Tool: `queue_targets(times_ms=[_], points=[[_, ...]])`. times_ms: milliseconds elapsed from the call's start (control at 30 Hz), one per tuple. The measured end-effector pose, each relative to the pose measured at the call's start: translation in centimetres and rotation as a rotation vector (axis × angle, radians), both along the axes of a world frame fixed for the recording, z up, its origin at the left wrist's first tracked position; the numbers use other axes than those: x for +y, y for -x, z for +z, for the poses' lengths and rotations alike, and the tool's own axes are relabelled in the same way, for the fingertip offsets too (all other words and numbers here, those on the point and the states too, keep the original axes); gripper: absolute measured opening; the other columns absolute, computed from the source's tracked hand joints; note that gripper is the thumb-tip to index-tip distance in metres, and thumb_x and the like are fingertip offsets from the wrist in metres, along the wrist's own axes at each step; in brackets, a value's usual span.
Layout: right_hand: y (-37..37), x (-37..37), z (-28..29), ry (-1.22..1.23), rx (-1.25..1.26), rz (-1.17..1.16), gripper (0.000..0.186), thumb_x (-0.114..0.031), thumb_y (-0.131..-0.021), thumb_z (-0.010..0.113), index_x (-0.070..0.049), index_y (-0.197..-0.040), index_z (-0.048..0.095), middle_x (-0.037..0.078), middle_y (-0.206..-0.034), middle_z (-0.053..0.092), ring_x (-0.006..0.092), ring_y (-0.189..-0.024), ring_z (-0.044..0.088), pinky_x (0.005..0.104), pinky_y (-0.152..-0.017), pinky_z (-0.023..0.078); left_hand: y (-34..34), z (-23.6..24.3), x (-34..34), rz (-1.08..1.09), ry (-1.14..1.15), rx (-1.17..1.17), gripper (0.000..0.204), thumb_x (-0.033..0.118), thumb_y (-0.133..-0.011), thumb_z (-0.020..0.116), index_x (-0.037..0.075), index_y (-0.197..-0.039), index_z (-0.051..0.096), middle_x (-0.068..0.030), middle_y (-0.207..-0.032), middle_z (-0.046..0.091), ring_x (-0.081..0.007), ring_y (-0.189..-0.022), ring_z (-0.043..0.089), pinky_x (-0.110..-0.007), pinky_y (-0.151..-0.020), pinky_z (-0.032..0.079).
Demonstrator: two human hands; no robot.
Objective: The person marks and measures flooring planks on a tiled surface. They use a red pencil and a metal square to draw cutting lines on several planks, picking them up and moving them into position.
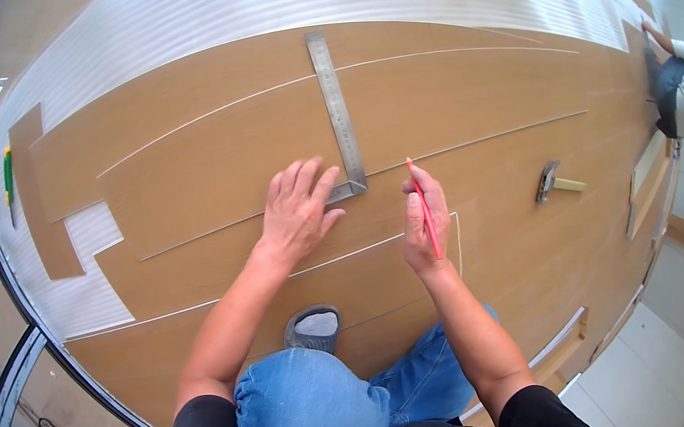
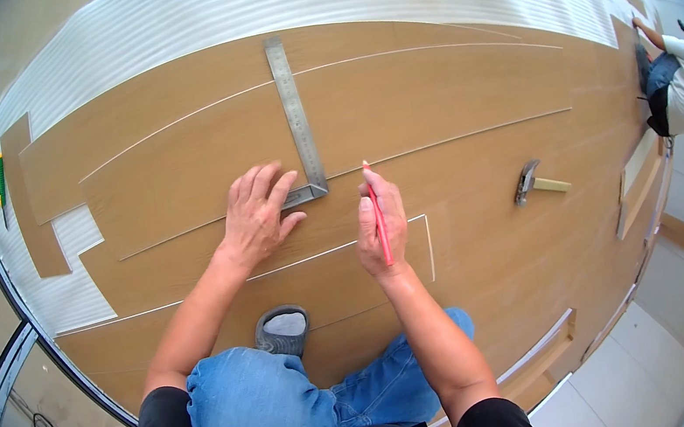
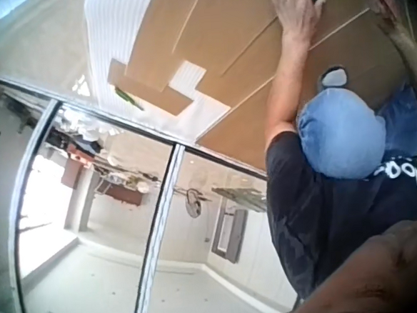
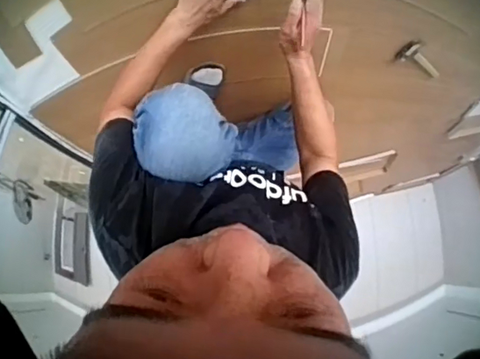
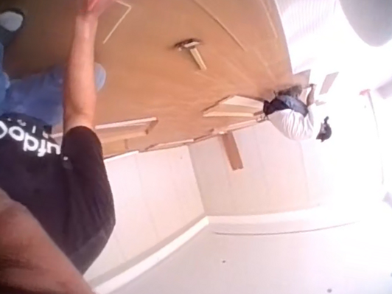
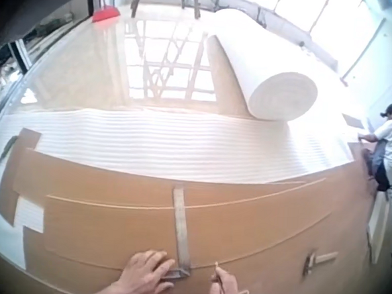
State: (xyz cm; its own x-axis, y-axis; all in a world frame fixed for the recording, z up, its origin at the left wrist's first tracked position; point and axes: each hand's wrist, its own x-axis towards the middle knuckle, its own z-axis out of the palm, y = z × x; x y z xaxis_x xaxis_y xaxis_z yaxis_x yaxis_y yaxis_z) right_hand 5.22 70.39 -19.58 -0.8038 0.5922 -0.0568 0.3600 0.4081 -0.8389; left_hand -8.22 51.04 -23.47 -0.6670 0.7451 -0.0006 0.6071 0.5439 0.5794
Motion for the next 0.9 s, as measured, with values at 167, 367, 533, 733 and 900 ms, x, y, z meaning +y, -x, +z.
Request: queue_targets(times_ms=[167,367,533,733,900], points=[[4.6,0.8,0.5,-0.163,0.110,0.115,0.028,-0.009,-0.107,0.054,0.002,-0.130,0.064,0.010,-0.105,0.063,0.0172,-0.094,0.059,0.0340,-0.082,0.051,3.9,-1.3,2.3,-0.287,0.187,0.122,0.098,0.065,-0.076,0.082,0.019,-0.157,0.049,-0.0091,-0.172,0.029,-0.0308,-0.157,0.026,-0.050,-0.129,0.020],[9.8,1.7,0.2,-0.092,0.211,0.065,0.009,0.000,-0.098,0.067,-0.001,-0.106,0.068,0.012,-0.093,0.068,0.0225,-0.078,0.066,0.0344,-0.070,0.054,4.5,-2.4,1.6,-0.327,0.182,0.098,0.101,0.067,-0.076,0.080,0.015,-0.157,0.049,-0.0079,-0.173,0.029,-0.0273,-0.160,0.023,-0.051,-0.131,0.012],[12.2,1.8,-0.9,-0.086,0.197,0.105,0.018,-0.008,-0.100,0.067,0.000,-0.117,0.069,0.017,-0.103,0.073,0.0318,-0.087,0.072,0.0395,-0.077,0.057,4.6,-2.6,1.5,-0.321,0.160,0.109,0.102,0.068,-0.075,0.080,0.015,-0.157,0.049,-0.0065,-0.173,0.031,-0.0266,-0.160,0.023,-0.051,-0.131,0.010],[13.5,1.5,-1.8,-0.072,0.093,0.099,0.023,-0.011,-0.101,0.065,0.001,-0.121,0.070,0.020,-0.114,0.075,0.0364,-0.101,0.074,0.0422,-0.085,0.059,4.5,-2.8,1.7,-0.304,0.155,0.103,0.103,0.069,-0.074,0.080,0.018,-0.158,0.049,-0.0045,-0.173,0.031,-0.0256,-0.160,0.023,-0.051,-0.131,0.009],[13.9,1.4,-1.9,-0.126,0.083,0.120,0.025,-0.012,-0.102,0.066,0.000,-0.123,0.070,0.019,-0.115,0.075,0.0372,-0.103,0.074,0.0424,-0.087,0.059,4.5,-2.9,1.6,-0.303,0.160,0.095,0.105,0.069,-0.072,0.081,0.018,-0.158,0.048,-0.0043,-0.173,0.031,-0.0251,-0.160,0.023,-0.052,-0.131,0.009]])
